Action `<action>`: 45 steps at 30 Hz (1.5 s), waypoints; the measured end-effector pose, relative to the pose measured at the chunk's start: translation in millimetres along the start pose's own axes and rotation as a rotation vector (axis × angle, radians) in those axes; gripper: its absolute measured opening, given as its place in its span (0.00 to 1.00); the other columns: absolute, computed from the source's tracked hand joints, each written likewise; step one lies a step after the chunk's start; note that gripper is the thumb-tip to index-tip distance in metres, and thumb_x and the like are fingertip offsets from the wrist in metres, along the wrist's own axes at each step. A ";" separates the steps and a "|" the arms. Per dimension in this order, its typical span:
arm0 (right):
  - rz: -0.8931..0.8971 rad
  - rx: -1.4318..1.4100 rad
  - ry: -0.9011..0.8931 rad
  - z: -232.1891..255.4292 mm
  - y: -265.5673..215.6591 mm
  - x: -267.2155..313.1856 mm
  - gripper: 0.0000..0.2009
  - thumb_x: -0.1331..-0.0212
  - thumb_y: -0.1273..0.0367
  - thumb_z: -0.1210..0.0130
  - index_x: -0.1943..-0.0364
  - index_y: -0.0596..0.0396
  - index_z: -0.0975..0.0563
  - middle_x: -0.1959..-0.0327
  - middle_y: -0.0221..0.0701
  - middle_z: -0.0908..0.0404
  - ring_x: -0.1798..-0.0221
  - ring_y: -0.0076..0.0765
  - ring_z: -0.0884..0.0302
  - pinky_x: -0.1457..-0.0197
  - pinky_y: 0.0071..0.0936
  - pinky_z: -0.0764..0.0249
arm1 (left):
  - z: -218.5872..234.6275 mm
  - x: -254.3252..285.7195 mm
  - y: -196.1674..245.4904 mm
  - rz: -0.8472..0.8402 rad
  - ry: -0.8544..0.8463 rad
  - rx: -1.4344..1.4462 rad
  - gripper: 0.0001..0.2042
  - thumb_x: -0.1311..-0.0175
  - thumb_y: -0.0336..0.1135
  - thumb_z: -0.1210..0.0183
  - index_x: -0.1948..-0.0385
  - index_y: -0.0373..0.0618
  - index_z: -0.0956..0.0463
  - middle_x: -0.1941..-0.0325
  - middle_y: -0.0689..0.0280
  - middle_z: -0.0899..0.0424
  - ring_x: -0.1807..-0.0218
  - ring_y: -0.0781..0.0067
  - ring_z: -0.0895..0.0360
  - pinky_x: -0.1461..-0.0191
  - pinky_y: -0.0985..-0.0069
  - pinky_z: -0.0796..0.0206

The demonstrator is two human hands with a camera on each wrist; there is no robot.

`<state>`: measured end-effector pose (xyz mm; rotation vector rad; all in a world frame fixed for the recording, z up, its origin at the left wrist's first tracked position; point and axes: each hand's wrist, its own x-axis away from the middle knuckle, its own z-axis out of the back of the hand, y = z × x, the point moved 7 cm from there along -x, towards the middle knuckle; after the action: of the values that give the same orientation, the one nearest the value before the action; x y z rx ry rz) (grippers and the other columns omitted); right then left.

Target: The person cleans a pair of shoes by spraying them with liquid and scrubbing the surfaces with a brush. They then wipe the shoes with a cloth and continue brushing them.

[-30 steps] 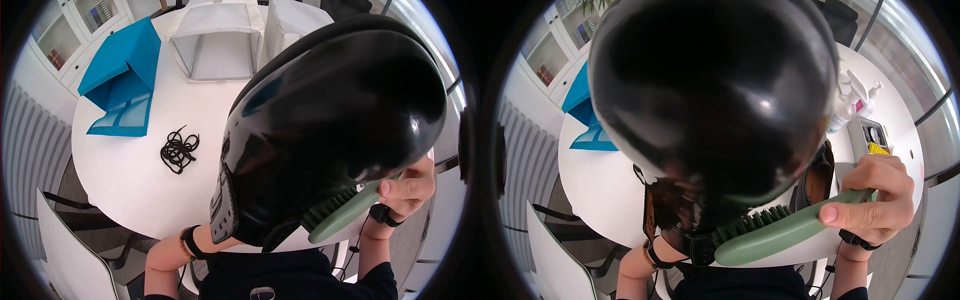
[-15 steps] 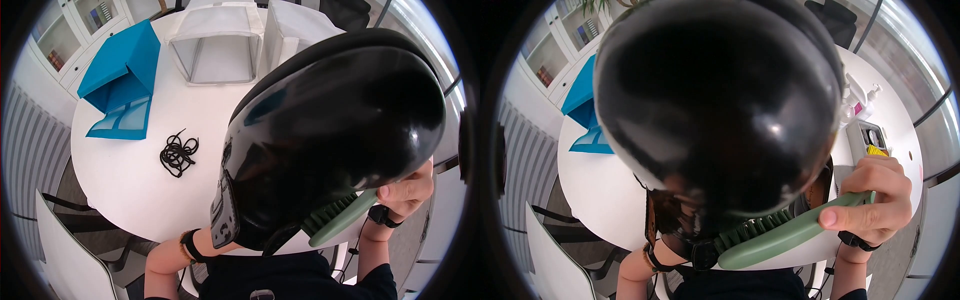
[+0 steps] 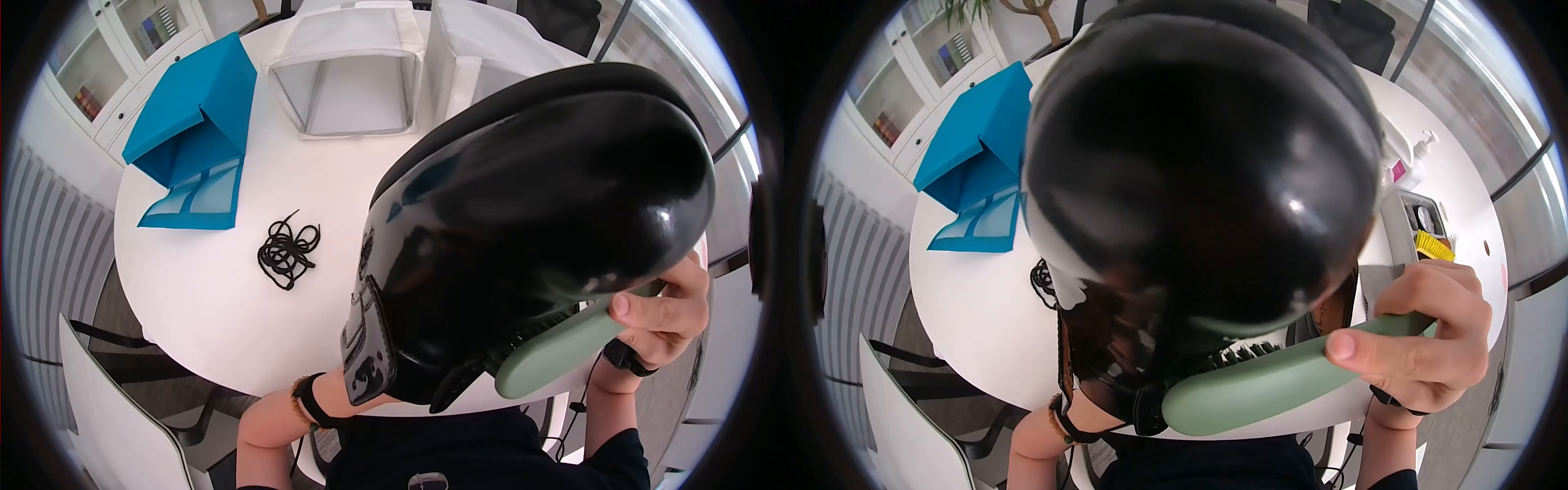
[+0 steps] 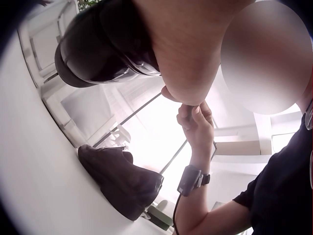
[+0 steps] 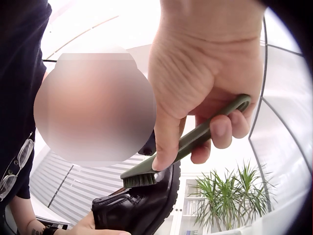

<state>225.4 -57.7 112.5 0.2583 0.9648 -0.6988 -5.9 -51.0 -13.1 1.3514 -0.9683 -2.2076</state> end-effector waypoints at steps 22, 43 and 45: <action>-0.226 -0.136 -0.284 -33.5 4.8 -5.6 0.20 0.48 0.54 0.33 0.51 0.43 0.11 0.77 0.25 0.30 0.78 0.29 0.32 0.74 0.27 0.42 | -0.6 27.2 -19.5 0.618 0.033 0.737 0.44 0.34 0.56 0.41 0.26 0.29 0.44 0.21 0.51 0.40 0.22 0.53 0.40 0.20 0.59 0.52; -0.294 -0.046 -0.309 -43.3 -8.7 -10.2 0.13 0.49 0.62 0.33 0.58 0.31 0.09 0.82 0.22 0.32 0.80 0.27 0.30 0.76 0.23 0.37 | 20.8 -10.5 -3.5 0.389 0.485 1.869 0.62 0.46 0.90 0.72 0.21 0.41 0.54 0.18 0.59 0.47 0.18 0.58 0.50 0.16 0.60 0.58; -0.196 -0.115 -0.380 -45.0 -10.3 -7.5 0.14 0.51 0.64 0.31 0.58 0.31 0.09 0.82 0.22 0.32 0.81 0.25 0.31 0.78 0.22 0.39 | 21.2 -7.1 -7.1 0.417 0.531 1.894 0.62 0.46 0.90 0.72 0.21 0.41 0.54 0.18 0.59 0.48 0.18 0.57 0.49 0.16 0.60 0.58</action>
<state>186.1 -39.9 94.4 -0.0714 0.6676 -0.8331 -21.0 -33.9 -7.4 1.7123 -2.7933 -0.0216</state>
